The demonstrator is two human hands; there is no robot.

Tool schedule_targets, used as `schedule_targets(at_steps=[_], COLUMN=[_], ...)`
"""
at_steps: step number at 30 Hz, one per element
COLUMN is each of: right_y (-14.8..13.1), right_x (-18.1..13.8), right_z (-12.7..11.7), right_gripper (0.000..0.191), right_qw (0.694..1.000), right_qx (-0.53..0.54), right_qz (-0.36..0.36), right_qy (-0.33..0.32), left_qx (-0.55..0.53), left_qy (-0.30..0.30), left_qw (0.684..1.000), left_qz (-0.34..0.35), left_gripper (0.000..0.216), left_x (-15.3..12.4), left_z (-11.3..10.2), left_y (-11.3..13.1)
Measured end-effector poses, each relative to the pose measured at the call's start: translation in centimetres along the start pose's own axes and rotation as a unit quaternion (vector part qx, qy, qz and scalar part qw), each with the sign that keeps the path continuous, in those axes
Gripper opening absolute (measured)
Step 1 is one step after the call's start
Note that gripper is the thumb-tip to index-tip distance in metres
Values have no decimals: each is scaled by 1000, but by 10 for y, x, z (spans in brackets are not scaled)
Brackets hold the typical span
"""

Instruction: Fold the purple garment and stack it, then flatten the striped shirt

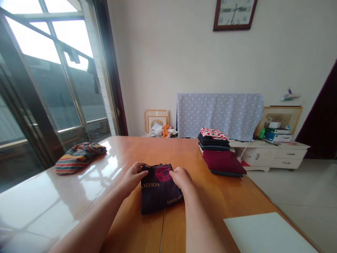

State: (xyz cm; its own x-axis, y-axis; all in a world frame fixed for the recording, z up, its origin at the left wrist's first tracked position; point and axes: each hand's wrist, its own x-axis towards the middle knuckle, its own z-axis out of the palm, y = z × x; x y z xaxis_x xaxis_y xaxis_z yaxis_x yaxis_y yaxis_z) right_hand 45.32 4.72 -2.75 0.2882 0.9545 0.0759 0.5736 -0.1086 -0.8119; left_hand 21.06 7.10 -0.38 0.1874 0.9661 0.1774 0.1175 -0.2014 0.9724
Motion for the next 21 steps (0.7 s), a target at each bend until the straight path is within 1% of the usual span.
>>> schedule_targets(at_steps=[2, 3, 7, 9, 10, 12, 13, 14, 16, 19, 21], right_y=[-1, -1, -1, -5, -9, -20, -27, -34, -48, -62, -66], right_x=[0, 0, 0, -1, -2, -8, -13, -19, -33, -53, -60], right_z=[0, 0, -1, -2, -3, -3, -1, 1, 7, 18, 23], right_gripper=[26, 25, 23, 23, 24, 25, 26, 28, 32, 39, 52], right_qw=[1000, 1000, 1000, 999, 996, 988, 984, 980, 973, 955, 942], right_qx=[-3, -4, -17, -36, -48, -63, -62, -58, -53, -92, -148], right_qz=[0, 0, 1, -4, -15, -65, -100, -137, -203, -280, -285], right_qy=[2, 2, 3, 38, 67, 123, 136, 135, 93, -19, -99], left_qx=[-74, -87, -47, -29, -24, -16, -12, -10, 2, 39, 47], left_qy=[-23, -24, 9, 22, 26, 30, 30, 29, 32, 46, 49], left_qw=[997, 996, 998, 998, 998, 998, 998, 998, 999, 998, 997], left_qz=[12, 8, -43, -52, -50, -46, -46, -46, -42, -27, -23], left_gripper=[45, 45, 46, 48, 49, 51, 51, 52, 52, 49, 49], left_x=[2, 2, 4, 5, 5, 6, 6, 6, 6, 7, 9], left_z=[2, 2, -2, -3, -3, -2, -3, -3, -4, -6, -7], left_y=[2, 1, -15, -24, -28, -32, -33, -33, -32, -32, -34])
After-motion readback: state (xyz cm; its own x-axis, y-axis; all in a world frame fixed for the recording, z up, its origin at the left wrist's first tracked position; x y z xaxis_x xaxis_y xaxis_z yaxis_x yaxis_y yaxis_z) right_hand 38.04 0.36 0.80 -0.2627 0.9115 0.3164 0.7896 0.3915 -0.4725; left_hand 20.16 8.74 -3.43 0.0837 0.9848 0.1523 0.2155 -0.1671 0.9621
